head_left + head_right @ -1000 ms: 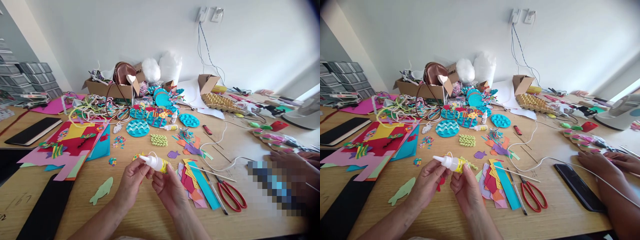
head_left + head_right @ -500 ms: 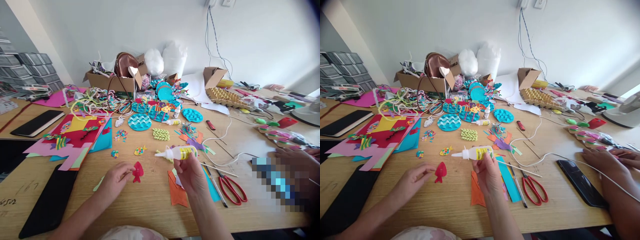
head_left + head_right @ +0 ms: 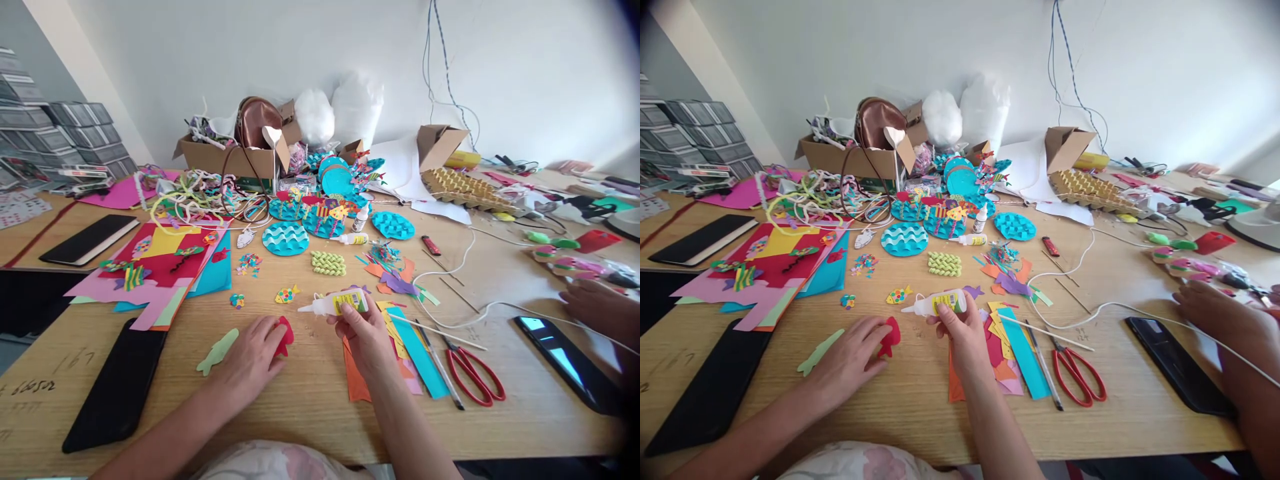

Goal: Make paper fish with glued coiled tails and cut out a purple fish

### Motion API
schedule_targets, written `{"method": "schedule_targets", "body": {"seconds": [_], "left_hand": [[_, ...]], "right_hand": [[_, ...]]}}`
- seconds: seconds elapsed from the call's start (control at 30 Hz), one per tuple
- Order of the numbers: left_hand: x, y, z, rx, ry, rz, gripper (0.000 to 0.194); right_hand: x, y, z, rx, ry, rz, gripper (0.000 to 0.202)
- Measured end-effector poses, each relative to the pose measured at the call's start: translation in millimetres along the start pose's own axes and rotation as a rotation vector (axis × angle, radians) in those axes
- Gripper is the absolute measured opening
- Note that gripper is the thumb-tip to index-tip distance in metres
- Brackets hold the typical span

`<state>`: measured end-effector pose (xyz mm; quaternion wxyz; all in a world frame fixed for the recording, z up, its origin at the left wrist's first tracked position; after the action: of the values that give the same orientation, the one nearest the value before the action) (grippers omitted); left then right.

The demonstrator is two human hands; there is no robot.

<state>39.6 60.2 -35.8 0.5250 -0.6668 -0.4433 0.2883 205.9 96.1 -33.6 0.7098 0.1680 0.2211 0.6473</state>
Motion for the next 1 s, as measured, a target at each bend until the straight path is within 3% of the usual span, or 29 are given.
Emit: {"method": "schedule_targets", "body": {"seconds": [0.1, 0.2, 0.37, 0.5, 0.63, 0.73, 0.8, 0.9, 1.0], "left_hand": [[11.4, 9.2, -6.1, 0.09, 0.013, 0.146, 0.032], [15.2, 14.2, -8.7, 0.171, 0.036, 0.21, 0.032], [11.8, 18.2, -10.4, 0.26, 0.076, 0.195, 0.034], [12.3, 15.4, -3.5, 0.158, 0.043, 0.139, 0.035], [18.7, 2.9, 26.0, -0.223, -0.195, 0.041, 0.03], [14.6, 0.8, 54.5, -0.815, -0.49, -0.061, 0.017], [9.0, 7.8, 61.9, -1.229, -0.64, -0.093, 0.012], [3.4, 11.9, 63.3, -1.567, -0.741, -0.152, 0.012], [1.3, 11.5, 63.4, -1.675, -0.764, -0.219, 0.015]], "right_hand": [[2.0, -1.9, -0.5, 0.036, 0.001, 0.014, 0.031], [2.5, -1.6, -2.8, 0.05, 0.009, 0.031, 0.028], [3.3, -2.6, -5.7, 0.064, 0.022, 0.044, 0.028], [3.2, -6.0, -6.1, 0.087, 0.022, 0.032, 0.027], [1.9, -7.0, -5.3, 0.098, 0.021, 0.021, 0.028], [0.8, -6.8, -5.0, 0.103, 0.026, 0.018, 0.03], [0.6, -7.0, -5.1, 0.101, 0.025, 0.022, 0.029], [1.2, -8.2, -5.2, 0.095, 0.011, 0.027, 0.03], [1.6, -10.6, -5.9, 0.091, 0.011, 0.016, 0.031]]}}
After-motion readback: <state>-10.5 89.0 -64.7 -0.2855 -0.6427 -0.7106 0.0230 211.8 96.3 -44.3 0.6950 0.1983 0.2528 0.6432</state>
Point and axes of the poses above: each hand's wrist, its own x-axis towards the middle knuckle, its own y-axis out of the palm, z = x × y, the point moved 9 cm from there along x, towards the middle knuckle, and after that the axes turned 7 degrees about x, right-handed, at the moved point
